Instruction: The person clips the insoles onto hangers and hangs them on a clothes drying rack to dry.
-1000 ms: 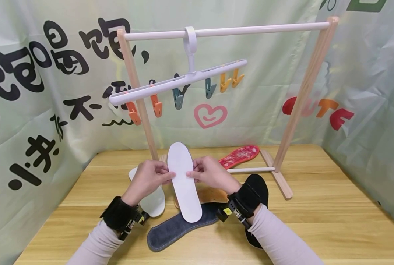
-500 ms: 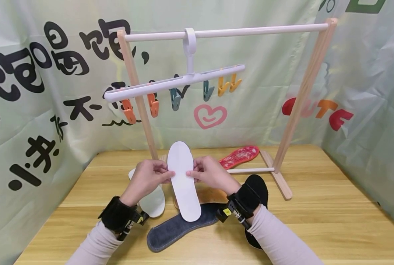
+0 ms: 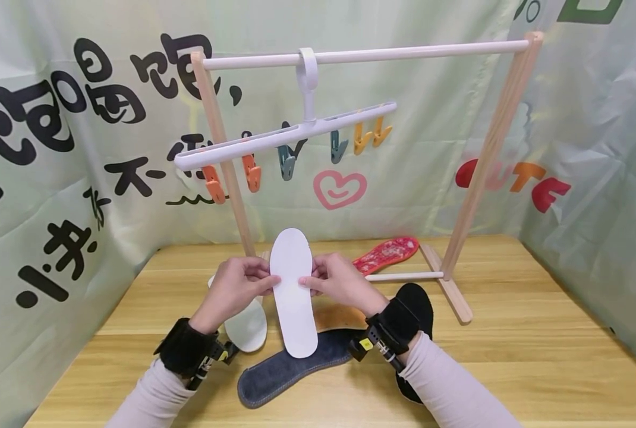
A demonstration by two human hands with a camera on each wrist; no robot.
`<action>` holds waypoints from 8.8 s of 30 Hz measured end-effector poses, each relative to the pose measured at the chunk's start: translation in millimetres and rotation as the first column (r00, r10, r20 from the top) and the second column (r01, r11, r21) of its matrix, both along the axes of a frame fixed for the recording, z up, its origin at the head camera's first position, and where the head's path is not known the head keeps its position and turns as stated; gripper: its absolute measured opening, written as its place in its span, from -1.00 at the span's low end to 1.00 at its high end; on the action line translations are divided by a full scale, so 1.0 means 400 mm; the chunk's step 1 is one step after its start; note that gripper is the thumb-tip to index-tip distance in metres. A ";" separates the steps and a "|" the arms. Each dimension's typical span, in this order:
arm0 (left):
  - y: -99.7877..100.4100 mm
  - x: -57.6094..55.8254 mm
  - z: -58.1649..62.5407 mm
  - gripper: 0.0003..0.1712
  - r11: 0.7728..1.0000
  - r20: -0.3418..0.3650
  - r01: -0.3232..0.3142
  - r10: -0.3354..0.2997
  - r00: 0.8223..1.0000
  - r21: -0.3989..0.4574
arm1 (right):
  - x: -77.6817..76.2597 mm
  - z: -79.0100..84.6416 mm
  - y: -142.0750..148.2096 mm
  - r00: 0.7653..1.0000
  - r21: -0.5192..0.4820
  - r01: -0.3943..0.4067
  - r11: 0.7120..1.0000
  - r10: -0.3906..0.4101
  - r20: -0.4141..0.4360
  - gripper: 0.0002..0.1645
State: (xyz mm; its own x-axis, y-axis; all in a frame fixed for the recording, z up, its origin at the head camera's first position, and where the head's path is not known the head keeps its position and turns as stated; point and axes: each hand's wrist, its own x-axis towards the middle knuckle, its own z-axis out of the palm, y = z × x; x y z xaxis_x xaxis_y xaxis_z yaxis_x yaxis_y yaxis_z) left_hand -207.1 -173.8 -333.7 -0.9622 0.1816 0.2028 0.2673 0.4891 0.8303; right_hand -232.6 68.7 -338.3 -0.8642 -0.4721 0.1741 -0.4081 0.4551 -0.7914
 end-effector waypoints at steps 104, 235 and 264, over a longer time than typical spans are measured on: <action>-0.209 0.069 0.161 -0.71 0.992 -0.188 -0.093 0.075 0.979 -0.090 | 0.058 0.377 -0.299 0.954 -0.292 -0.098 0.951 0.006 -0.299 -0.46; -0.193 0.069 0.155 -0.83 0.994 -0.308 -0.108 0.101 0.946 -0.007 | 0.008 0.335 -0.287 0.913 -0.400 -0.047 0.916 -0.123 -0.389 -0.68; -0.192 0.060 0.151 -0.71 0.991 -0.228 -0.132 0.126 0.965 -0.010 | 0.017 0.315 -0.280 0.975 -0.454 -0.047 0.890 -0.058 -0.215 -0.53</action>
